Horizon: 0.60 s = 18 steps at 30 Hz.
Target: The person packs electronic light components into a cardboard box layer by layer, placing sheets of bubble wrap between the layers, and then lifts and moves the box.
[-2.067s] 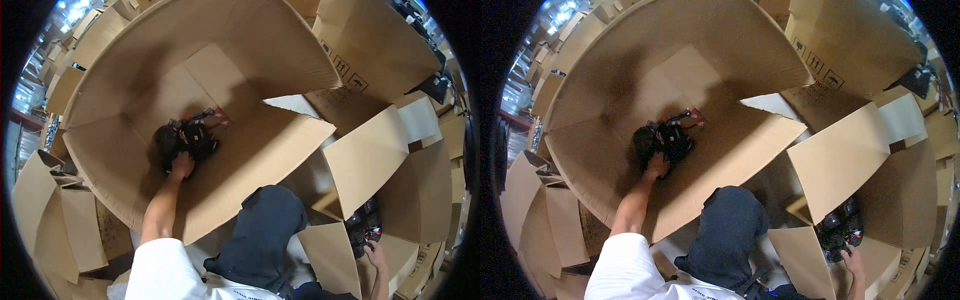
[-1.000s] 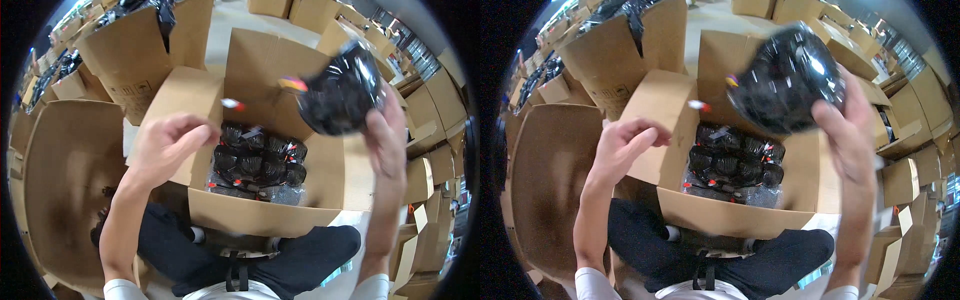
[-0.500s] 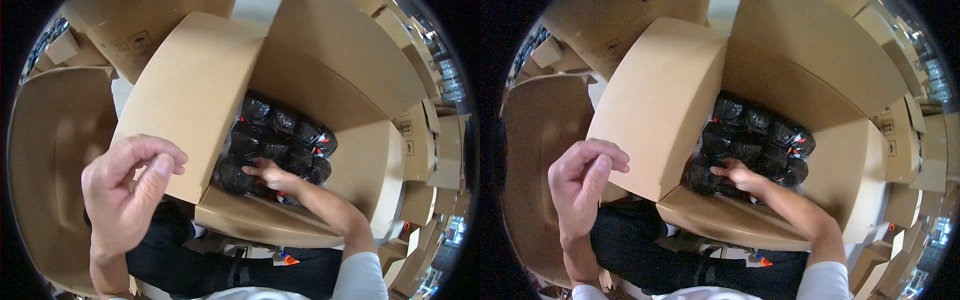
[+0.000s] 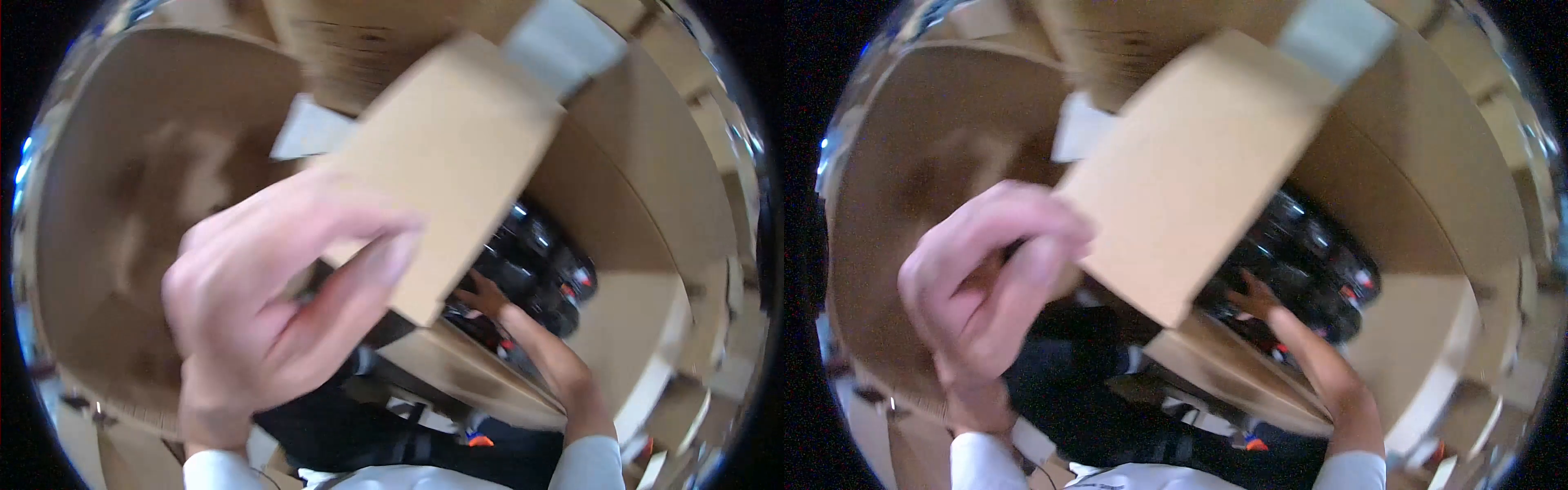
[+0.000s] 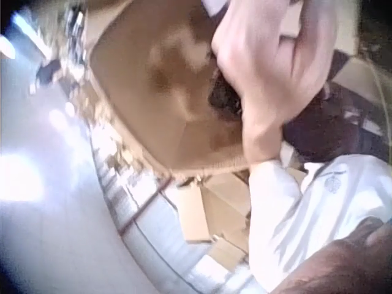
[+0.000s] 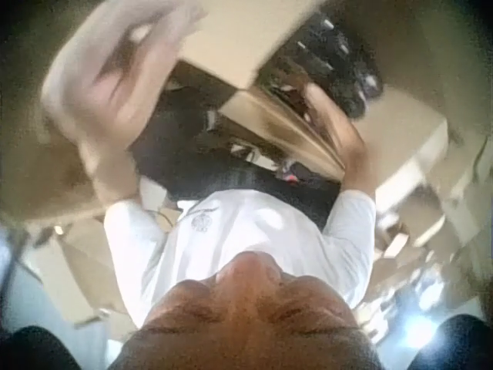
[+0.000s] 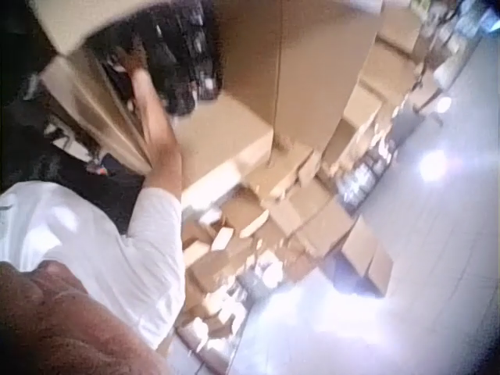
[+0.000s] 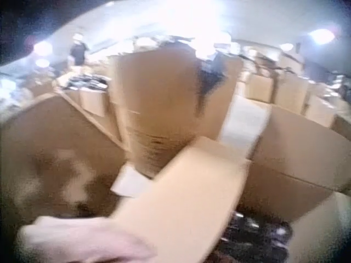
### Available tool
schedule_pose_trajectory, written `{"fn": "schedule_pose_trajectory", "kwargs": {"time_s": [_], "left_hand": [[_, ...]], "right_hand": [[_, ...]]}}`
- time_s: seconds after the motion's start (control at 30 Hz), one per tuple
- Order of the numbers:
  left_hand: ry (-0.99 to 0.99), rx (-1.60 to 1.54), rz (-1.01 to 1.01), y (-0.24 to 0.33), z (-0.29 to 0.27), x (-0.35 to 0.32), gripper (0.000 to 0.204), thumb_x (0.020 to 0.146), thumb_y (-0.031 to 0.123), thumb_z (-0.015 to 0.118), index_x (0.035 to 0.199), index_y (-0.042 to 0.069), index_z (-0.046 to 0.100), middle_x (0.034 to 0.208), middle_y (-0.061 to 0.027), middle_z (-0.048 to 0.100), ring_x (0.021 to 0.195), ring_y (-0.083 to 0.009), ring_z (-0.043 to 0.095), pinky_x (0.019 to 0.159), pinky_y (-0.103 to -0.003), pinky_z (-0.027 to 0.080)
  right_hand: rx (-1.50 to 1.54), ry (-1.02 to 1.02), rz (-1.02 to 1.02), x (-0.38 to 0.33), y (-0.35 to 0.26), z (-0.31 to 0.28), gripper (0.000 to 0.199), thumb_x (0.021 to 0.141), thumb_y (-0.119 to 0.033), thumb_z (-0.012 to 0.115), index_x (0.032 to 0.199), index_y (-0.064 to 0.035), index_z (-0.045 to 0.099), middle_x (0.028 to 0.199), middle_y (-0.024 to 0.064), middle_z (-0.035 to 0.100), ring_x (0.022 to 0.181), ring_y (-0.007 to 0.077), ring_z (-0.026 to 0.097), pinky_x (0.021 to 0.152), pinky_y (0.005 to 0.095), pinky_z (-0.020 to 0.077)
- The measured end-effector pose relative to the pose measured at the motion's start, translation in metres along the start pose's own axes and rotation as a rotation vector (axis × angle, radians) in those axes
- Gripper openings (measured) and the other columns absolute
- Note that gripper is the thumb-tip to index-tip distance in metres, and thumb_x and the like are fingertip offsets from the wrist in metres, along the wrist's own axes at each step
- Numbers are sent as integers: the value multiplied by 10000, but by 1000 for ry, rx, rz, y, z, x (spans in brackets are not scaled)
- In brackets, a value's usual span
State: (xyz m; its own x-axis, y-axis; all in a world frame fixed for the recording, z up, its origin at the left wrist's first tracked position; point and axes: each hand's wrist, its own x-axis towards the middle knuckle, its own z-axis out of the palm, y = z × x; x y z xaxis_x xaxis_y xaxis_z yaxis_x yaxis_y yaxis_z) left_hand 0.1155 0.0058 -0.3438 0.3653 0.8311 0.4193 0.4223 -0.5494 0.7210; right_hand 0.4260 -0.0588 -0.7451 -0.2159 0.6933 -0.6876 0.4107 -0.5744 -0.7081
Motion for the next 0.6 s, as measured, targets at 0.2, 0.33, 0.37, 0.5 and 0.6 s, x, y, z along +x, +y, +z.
{"fn": "schedule_pose_trajectory", "kwargs": {"time_s": [0.2, 0.33, 0.37, 0.5, 0.6], "left_hand": [[320, -233, -231, -72, -83, -38, 141, 958, 59, 620, 1010, -54, 687, 935, -118, 726, 818, -147, 690, 729, -265, 559], [779, -40, -694, -206, -197, -144, 217, 931, 195, 642, 978, -1, 720, 846, -70, 712, 772, -125, 669, 728, -266, 543], [676, 227, -881, -258, -220, -188, 201, 868, 225, 684, 911, 32, 720, 804, -44, 694, 729, -137, 654, 701, -314, 529], [-208, 585, -857, -335, -107, -262, 310, 812, 150, 644, 1082, 4, 606, 1019, -239, 611, 1067, -394, 597, 930, -452, 483], [-218, 993, -863, -403, -74, -348, 251, 839, 101, 603, 1077, 22, 617, 1065, -216, 647, 1071, -390, 610, 923, -454, 494]], "right_hand": [[-480, 222, -107, 9, 50, -21, 540, 839, -322, 751, 1287, -88, 564, 1068, 120, 701, 826, 198, 675, 730, 389, 562], [-419, 84, -63, -21, -32, 10, 336, 909, -157, 665, 1214, -28, 607, 976, 91, 714, 788, 212, 707, 650, 401, 582], [-302, 44, -48, -36, -58, 7, 269, 928, -83, 614, 1189, -19, 621, 954, 97, 706, 743, 177, 689, 596, 359, 566], [-207, 181, 17, -100, -102, -33, 326, 894, -119, 635, 1171, 54, 628, 972, 128, 701, 781, 183, 677, 665, 315, 566], [-389, 193, 5, -126, -90, -49, 383, 912, -133, 649, 1226, 80, 596, 988, 116, 684, 789, 166, 655, 693, 297, 565]]}}
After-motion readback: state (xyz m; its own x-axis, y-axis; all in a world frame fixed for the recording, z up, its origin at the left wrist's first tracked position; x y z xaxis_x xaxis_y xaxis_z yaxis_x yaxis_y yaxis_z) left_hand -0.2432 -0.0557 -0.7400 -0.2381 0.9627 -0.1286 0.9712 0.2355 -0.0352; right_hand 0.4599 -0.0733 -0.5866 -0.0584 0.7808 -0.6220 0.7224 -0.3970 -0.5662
